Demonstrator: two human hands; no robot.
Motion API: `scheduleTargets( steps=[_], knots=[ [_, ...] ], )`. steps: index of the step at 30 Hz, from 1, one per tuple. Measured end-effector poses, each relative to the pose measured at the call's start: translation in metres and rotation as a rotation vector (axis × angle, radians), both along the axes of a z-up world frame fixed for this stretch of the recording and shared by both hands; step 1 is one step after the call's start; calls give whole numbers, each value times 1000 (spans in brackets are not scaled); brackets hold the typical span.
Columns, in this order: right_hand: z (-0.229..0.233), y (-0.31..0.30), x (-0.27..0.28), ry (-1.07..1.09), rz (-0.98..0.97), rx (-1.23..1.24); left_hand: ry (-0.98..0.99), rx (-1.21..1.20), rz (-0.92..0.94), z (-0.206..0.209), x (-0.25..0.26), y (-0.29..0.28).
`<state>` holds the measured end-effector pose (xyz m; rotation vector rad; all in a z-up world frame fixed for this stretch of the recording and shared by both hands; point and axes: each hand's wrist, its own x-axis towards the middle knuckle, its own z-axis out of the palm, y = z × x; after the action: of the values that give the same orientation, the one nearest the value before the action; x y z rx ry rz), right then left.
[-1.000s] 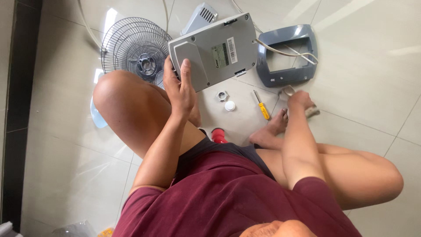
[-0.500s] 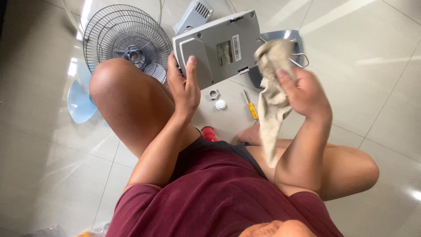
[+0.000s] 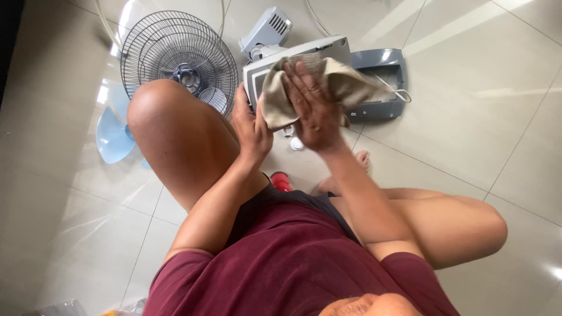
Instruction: The person sits on the floor and uses a yellow screwdriver to remove screws from the back of a small grey electronic device. After unscrewing, they wipe the device with a cloth and then reinsert a screw by hand.
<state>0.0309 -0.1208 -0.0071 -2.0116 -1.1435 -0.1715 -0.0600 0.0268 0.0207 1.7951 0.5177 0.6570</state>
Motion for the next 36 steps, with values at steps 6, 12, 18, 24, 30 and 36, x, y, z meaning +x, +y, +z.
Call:
scheduleTargets(
  steps=[6, 12, 18, 24, 30, 36],
  knots=[
    [5, 6, -1, -190, -304, -121, -25, 4, 19, -7, 9, -9],
    [28, -7, 5, -49, -48, -146, -64, -53, 58, -2, 6, -9],
    [29, 1, 7, -106, -97, -20, 42, -73, 109, -1, 12, -12],
    [22, -10, 25, -42, -71, -65, 27, -44, 123, 1, 6, -17],
    [55, -3, 11, 42, -18, 98, 48, -35, 67, 0, 6, -8],
    [66, 22, 56, -71, 214, 41, -3, 45, -56, -19, -2, -9]
  ],
)
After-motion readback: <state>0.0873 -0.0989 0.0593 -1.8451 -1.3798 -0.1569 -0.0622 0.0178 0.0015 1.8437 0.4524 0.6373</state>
